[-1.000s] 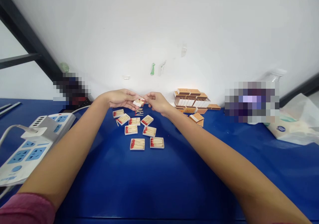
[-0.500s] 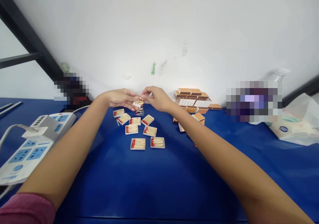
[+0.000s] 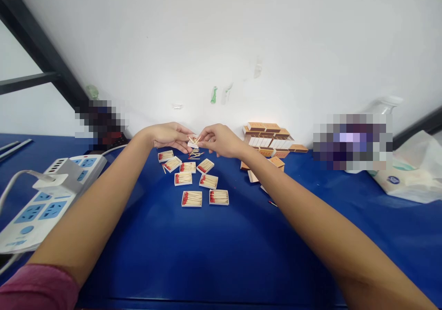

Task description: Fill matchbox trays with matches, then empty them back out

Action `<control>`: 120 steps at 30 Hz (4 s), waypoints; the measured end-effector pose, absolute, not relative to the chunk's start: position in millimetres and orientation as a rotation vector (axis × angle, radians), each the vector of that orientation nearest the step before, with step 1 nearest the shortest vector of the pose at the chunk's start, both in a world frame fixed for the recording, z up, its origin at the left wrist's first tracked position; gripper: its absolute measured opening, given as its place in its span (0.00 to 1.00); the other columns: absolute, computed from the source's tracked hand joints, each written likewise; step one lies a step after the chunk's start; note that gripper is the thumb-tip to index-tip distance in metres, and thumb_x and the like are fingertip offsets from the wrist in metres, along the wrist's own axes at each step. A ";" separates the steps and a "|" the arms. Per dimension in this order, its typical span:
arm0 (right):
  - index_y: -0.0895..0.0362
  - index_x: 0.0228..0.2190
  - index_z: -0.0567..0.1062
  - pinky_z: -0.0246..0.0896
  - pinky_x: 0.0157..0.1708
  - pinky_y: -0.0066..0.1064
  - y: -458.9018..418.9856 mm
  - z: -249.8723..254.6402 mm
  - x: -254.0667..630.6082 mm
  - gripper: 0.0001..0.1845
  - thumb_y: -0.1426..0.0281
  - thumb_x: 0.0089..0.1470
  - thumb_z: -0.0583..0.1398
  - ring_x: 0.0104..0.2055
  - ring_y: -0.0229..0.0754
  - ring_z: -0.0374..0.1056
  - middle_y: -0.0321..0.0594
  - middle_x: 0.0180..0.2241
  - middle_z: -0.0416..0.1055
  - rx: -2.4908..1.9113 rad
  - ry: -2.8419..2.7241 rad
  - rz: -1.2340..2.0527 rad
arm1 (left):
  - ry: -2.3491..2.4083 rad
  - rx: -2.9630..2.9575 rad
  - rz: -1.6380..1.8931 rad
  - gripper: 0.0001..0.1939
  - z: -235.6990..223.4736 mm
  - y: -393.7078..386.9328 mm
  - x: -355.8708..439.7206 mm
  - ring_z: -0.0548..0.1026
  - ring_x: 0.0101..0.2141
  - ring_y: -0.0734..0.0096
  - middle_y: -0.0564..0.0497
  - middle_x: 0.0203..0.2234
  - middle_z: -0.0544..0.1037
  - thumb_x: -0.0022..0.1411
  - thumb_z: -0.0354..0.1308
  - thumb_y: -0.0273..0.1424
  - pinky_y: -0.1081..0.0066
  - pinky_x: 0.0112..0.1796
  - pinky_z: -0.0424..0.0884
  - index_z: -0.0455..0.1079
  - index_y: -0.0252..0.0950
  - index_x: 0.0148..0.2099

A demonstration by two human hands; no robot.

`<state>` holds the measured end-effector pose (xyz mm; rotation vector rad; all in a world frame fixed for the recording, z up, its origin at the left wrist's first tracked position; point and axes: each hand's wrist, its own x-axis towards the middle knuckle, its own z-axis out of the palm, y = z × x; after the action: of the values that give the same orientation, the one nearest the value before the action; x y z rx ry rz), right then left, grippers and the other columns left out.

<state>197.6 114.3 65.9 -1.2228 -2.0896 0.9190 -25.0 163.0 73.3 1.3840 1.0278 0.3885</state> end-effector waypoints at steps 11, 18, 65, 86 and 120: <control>0.60 0.36 0.81 0.61 0.18 0.28 116.3 68.8 196.3 0.09 0.66 0.58 0.66 0.24 0.36 0.69 0.42 0.27 0.76 -1.250 -2.096 0.915 | 1.009 1.408 0.353 0.15 73.4 163.7 -27.0 0.85 0.37 0.61 0.40 0.35 0.85 0.60 0.71 0.29 0.62 0.49 0.78 0.81 0.28 0.48; 0.59 0.40 0.83 0.61 0.23 0.29 125.4 72.8 191.0 0.10 0.70 0.60 0.63 0.23 0.36 0.68 0.40 0.27 0.77 -1.279 -2.202 0.756 | 1.011 1.420 0.344 0.14 72.8 162.9 -27.0 0.85 0.38 0.60 0.40 0.36 0.85 0.61 0.70 0.29 0.61 0.50 0.78 0.81 0.28 0.48; 0.57 0.32 0.83 0.59 0.31 0.33 102.2 53.2 191.6 0.16 0.57 0.57 0.65 0.29 0.40 0.66 0.43 0.30 0.79 -1.357 -2.082 0.354 | 1.010 1.395 0.421 0.11 65.8 167.9 -27.0 0.84 0.38 0.59 0.38 0.34 0.85 0.59 0.71 0.29 0.62 0.47 0.79 0.80 0.27 0.42; 0.56 0.32 0.81 0.59 0.33 0.32 114.4 48.3 169.6 0.04 0.70 0.52 0.66 0.30 0.38 0.66 0.39 0.31 0.74 -1.245 -2.175 0.362 | 0.930 1.395 0.370 0.12 64.8 167.0 -25.9 0.85 0.40 0.56 0.37 0.37 0.86 0.57 0.72 0.30 0.60 0.51 0.77 0.80 0.29 0.42; 0.58 0.26 0.78 0.56 0.30 0.32 103.2 58.1 174.9 0.12 0.64 0.57 0.66 0.28 0.38 0.65 0.39 0.27 0.76 -1.561 -1.941 0.371 | 0.994 1.360 0.440 0.13 64.4 162.4 -15.2 0.85 0.43 0.49 0.33 0.41 0.84 0.60 0.70 0.27 0.56 0.50 0.79 0.77 0.25 0.45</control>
<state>174.9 103.2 58.1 -1.5607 -1.9411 0.3714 -15.2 162.4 64.4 1.3602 0.9944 0.4399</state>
